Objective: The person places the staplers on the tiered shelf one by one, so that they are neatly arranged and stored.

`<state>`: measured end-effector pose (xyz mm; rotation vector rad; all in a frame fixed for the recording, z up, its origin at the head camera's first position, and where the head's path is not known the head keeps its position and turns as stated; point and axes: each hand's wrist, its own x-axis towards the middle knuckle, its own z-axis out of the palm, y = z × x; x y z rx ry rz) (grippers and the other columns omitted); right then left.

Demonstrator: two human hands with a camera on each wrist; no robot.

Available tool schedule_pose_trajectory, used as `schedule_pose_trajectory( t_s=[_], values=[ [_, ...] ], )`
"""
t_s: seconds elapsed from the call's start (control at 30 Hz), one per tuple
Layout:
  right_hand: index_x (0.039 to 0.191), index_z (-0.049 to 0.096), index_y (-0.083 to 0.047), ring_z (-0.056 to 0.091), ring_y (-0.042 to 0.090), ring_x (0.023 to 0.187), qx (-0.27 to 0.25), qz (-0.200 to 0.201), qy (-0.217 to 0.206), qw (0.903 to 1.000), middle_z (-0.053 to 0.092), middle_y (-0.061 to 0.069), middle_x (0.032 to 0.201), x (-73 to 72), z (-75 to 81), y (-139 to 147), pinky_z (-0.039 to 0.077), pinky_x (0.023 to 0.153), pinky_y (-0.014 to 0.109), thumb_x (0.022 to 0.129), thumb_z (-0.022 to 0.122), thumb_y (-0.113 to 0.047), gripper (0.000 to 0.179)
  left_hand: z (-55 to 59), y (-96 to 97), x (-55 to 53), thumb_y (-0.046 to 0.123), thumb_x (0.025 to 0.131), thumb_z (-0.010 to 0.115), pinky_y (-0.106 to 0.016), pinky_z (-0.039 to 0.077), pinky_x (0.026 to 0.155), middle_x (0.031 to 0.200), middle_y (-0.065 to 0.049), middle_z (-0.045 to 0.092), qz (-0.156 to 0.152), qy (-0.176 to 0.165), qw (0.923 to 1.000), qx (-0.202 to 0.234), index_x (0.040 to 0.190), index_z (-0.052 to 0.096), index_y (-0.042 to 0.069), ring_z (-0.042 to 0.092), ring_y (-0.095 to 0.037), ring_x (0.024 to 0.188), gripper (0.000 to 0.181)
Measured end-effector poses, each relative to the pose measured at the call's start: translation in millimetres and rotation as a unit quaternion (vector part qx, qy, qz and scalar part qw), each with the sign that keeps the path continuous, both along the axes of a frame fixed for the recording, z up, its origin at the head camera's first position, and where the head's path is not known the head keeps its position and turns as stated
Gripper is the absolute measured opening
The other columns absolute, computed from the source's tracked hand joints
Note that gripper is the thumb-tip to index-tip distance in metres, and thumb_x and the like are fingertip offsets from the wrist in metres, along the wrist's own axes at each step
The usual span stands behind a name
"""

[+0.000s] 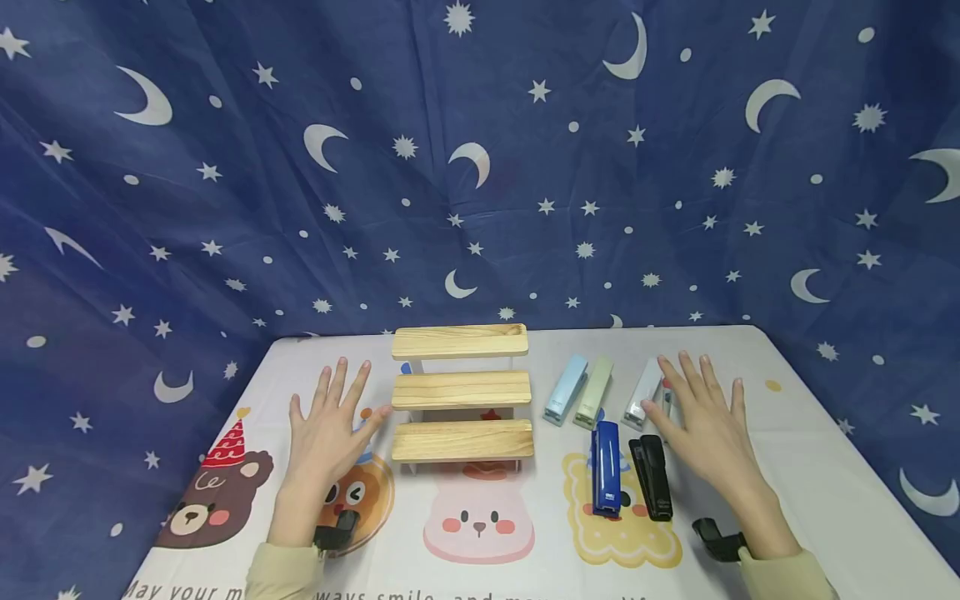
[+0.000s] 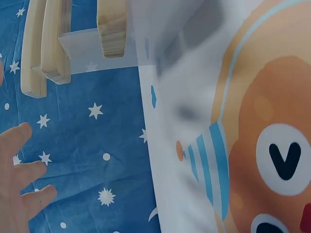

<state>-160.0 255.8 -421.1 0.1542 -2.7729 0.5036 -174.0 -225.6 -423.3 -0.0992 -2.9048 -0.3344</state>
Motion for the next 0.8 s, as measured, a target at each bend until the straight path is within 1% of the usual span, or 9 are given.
schedule_pose_trajectory(
  t_s=[0.17, 0.27, 0.37, 0.47, 0.53, 0.67, 0.8],
  values=[
    [0.152, 0.026, -0.014, 0.005, 0.04, 0.149, -0.028, -0.002, 0.014, 0.9995, 0.023, 0.026, 0.155, 2.7, -0.8, -1.1, -0.011, 0.116, 0.063, 0.096, 0.051, -0.044, 0.069, -0.2, 2.2, 0.7, 0.066, 0.091, 0.042, -0.073, 0.012, 0.109, 0.161, -0.013, 0.014, 0.001, -0.002, 0.9997, 0.024, 0.154, 0.019, 0.027, 0.014, -0.038, 0.148, 0.078],
    [0.151, 0.028, -0.012, 0.01, 0.041, 0.148, -0.046, -0.002, 0.022, 0.9987, 0.025, 0.026, 0.154, 5.0, -0.9, -2.2, -0.007, 0.118, 0.062, 0.096, 0.051, -0.042, 0.067, -0.6, 4.6, 0.9, 0.063, 0.092, 0.043, -0.072, 0.017, 0.108, 0.161, -0.013, 0.016, -0.001, 0.003, 0.999, 0.045, 0.154, 0.019, 0.026, 0.016, -0.038, 0.148, 0.076],
    [0.15, 0.031, -0.011, 0.017, 0.043, 0.146, -0.065, 0.001, 0.034, 0.9973, 0.03, 0.026, 0.152, 8.1, -0.7, -3.6, 0.004, 0.117, 0.065, 0.096, 0.053, -0.039, 0.065, -1.2, 7.9, 1.3, 0.06, 0.094, 0.044, -0.069, 0.022, 0.108, 0.161, -0.013, 0.018, -0.004, 0.01, 0.9968, 0.079, 0.154, 0.02, 0.025, 0.019, -0.039, 0.146, 0.073],
    [0.149, 0.035, -0.01, 0.026, 0.047, 0.141, -0.082, 0.003, 0.042, 0.9958, 0.035, 0.027, 0.15, 11.6, -0.8, -5.3, 0.017, 0.111, 0.069, 0.096, 0.055, -0.036, 0.062, -2.7, 10.8, 1.6, 0.056, 0.096, 0.043, -0.069, 0.027, 0.105, 0.159, -0.015, 0.023, -0.003, 0.019, 0.993, 0.116, 0.154, 0.022, 0.023, 0.026, -0.04, 0.143, 0.07],
    [0.148, 0.036, -0.01, 0.03, 0.049, 0.138, -0.088, 0.004, 0.043, 0.9952, 0.037, 0.027, 0.148, 14.0, -1.4, -6.5, 0.023, 0.106, 0.071, 0.095, 0.056, -0.034, 0.062, -4.0, 12.2, 2.0, 0.054, 0.097, 0.042, -0.069, 0.03, 0.104, 0.158, -0.016, 0.026, 0.0, 0.023, 0.9901, 0.138, 0.153, 0.024, 0.022, 0.029, -0.041, 0.142, 0.068],
    [0.148, 0.037, -0.011, 0.036, 0.05, 0.133, -0.094, 0.009, 0.038, 0.9948, 0.04, 0.026, 0.147, 17.6, -3.1, -8.4, 0.028, 0.103, 0.071, 0.095, 0.057, -0.033, 0.06, -6.8, 13.8, 3.2, 0.053, 0.098, 0.041, -0.067, 0.032, 0.105, 0.155, -0.017, 0.031, 0.005, 0.027, 0.9842, 0.175, 0.152, 0.029, 0.019, 0.034, -0.04, 0.139, 0.065],
    [0.148, 0.036, -0.012, 0.039, 0.051, 0.129, -0.093, 0.007, 0.022, 0.9954, 0.042, 0.027, 0.144, 20.8, -4.1, -9.7, 0.032, 0.1, 0.07, 0.096, 0.055, -0.035, 0.06, -9.3, 15.1, 5.1, 0.054, 0.098, 0.038, -0.066, 0.034, 0.105, 0.154, -0.014, 0.034, 0.016, 0.012, 0.9769, 0.213, 0.151, 0.031, 0.02, 0.035, -0.039, 0.139, 0.063]
  ],
)
